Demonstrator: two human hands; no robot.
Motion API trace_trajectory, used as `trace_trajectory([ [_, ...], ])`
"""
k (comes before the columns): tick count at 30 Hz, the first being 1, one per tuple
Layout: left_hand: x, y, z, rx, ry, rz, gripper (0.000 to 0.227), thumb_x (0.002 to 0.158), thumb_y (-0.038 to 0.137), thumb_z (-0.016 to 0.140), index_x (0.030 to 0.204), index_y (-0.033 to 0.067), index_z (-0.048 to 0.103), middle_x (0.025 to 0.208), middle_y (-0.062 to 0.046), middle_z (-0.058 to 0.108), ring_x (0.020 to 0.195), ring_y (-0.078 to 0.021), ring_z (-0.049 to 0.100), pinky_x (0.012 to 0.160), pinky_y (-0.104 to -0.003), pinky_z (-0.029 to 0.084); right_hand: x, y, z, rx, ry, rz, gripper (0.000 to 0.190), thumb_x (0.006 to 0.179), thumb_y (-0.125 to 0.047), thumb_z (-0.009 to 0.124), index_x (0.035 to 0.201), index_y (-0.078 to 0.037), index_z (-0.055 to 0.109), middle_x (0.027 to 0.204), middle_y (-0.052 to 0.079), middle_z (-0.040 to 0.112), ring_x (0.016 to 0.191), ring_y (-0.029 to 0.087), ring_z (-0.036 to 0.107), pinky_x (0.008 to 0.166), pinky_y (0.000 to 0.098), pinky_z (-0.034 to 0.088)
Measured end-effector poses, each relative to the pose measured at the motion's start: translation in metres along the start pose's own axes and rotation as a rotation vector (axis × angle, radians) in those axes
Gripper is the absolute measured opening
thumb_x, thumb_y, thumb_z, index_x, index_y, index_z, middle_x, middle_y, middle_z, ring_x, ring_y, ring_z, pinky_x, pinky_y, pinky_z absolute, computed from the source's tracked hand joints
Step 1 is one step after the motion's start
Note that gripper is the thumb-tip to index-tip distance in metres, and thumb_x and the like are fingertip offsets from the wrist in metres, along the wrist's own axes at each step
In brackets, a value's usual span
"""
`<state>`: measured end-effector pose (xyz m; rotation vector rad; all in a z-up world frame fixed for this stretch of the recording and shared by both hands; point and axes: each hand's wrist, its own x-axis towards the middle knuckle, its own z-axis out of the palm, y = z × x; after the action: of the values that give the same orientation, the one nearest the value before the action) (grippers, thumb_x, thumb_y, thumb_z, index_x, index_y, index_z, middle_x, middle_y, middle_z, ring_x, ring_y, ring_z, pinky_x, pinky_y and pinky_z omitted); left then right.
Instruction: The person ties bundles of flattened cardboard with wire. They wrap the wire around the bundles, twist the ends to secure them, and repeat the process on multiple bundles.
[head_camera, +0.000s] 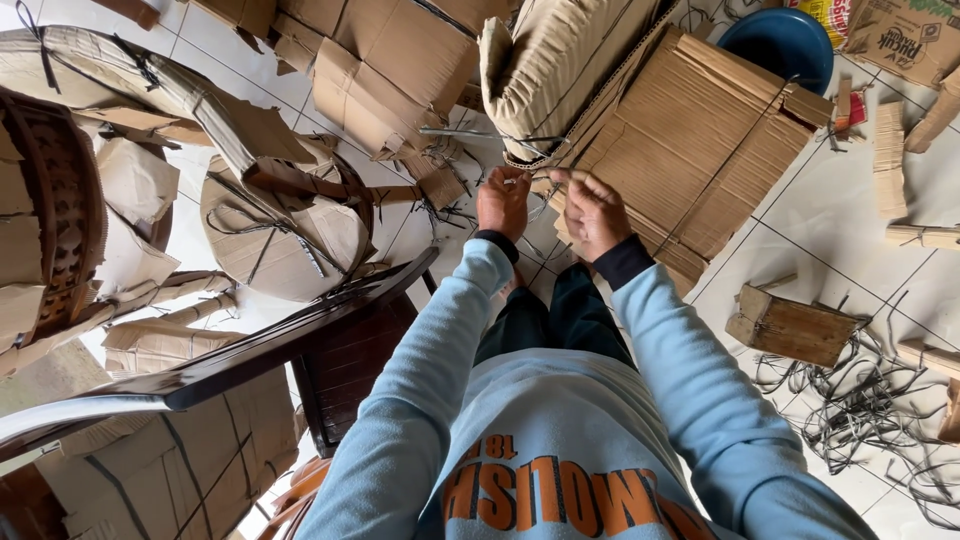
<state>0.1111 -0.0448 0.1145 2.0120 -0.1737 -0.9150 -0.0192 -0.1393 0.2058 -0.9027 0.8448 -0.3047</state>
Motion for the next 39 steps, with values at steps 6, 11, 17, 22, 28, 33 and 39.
trace_trajectory([
  [6, -0.005, 0.002, 0.000, 0.080, 0.044, 0.053, 0.016, 0.092, 0.028, 0.070, 0.099, 0.0145, 0.073, 0.072, -0.006, 0.072, 0.079, -0.0307, 0.071, 0.077, -0.043, 0.055, -0.009, 0.019, 0.002, -0.242, -0.140, 0.039, 0.049, 0.106, -0.006, 0.047, 0.153, -0.016, 0.049, 0.062, -0.002, 0.042, 0.050, 0.005, 0.042, 0.045, 0.0189, 0.036],
  [11, -0.031, 0.016, -0.001, 0.128, 0.043, 0.059, 0.012, 0.094, 0.028, 0.062, 0.100, 0.0195, 0.068, 0.069, -0.006, 0.066, 0.083, -0.0333, 0.071, 0.079, -0.049, 0.053, 0.009, 0.027, 0.002, -0.899, -0.053, -0.198, 0.032, 0.103, -0.013, 0.051, 0.131, -0.008, 0.065, 0.064, 0.015, 0.058, 0.053, 0.028, 0.058, 0.044, 0.0378, 0.043],
  [17, -0.036, 0.026, -0.002, 0.296, 0.023, 0.078, 0.018, 0.088, 0.036, 0.064, 0.100, 0.0229, 0.062, 0.066, -0.008, 0.061, 0.087, -0.0366, 0.072, 0.081, -0.053, 0.055, -0.002, -0.004, 0.010, -1.343, -0.078, -0.289, 0.037, 0.099, -0.012, 0.052, 0.134, -0.018, 0.058, 0.074, 0.023, 0.072, 0.070, 0.046, 0.071, 0.056, 0.0528, 0.059],
  [22, -0.040, 0.032, -0.005, 0.411, 0.028, 0.096, 0.021, 0.088, 0.042, 0.064, 0.100, 0.0253, 0.063, 0.068, -0.009, 0.065, 0.088, -0.0370, 0.073, 0.084, -0.053, 0.057, 0.023, 0.025, -0.014, -1.586, -0.200, -0.219, 0.063, 0.098, -0.019, 0.053, 0.156, -0.038, 0.039, 0.071, 0.014, 0.073, 0.070, 0.039, 0.074, 0.058, 0.0513, 0.060],
  [28, -0.042, 0.043, -0.008, 0.419, -0.010, 0.056, 0.024, 0.088, 0.044, 0.064, 0.103, 0.0253, 0.063, 0.072, -0.011, 0.066, 0.093, -0.0365, 0.073, 0.087, -0.054, 0.057, 0.022, -0.006, -0.009, -1.677, -0.316, -0.283, 0.065, 0.097, -0.017, 0.056, 0.156, -0.036, 0.035, 0.072, 0.013, 0.074, 0.070, 0.037, 0.075, 0.058, 0.0507, 0.060],
  [33, -0.034, 0.036, 0.001, 0.367, 0.018, -0.048, 0.027, 0.089, 0.050, 0.060, 0.100, 0.0262, 0.065, 0.073, -0.005, 0.068, 0.094, -0.0308, 0.074, 0.087, -0.050, 0.058, 0.024, -0.025, 0.004, -1.710, -0.346, -0.248, 0.048, 0.098, -0.024, 0.054, 0.145, -0.030, 0.053, 0.075, 0.018, 0.076, 0.077, 0.040, 0.076, 0.066, 0.0543, 0.062],
  [39, -0.029, 0.035, 0.007, 0.269, 0.041, -0.070, 0.026, 0.091, 0.046, 0.058, 0.094, 0.0216, 0.065, 0.074, -0.007, 0.067, 0.092, -0.0341, 0.073, 0.084, -0.050, 0.058, 0.005, -0.039, 0.027, -1.565, -0.224, -0.172, 0.035, 0.100, -0.018, 0.055, 0.129, -0.007, 0.071, 0.077, 0.032, 0.074, 0.077, 0.056, 0.070, 0.056, 0.0610, 0.057],
])
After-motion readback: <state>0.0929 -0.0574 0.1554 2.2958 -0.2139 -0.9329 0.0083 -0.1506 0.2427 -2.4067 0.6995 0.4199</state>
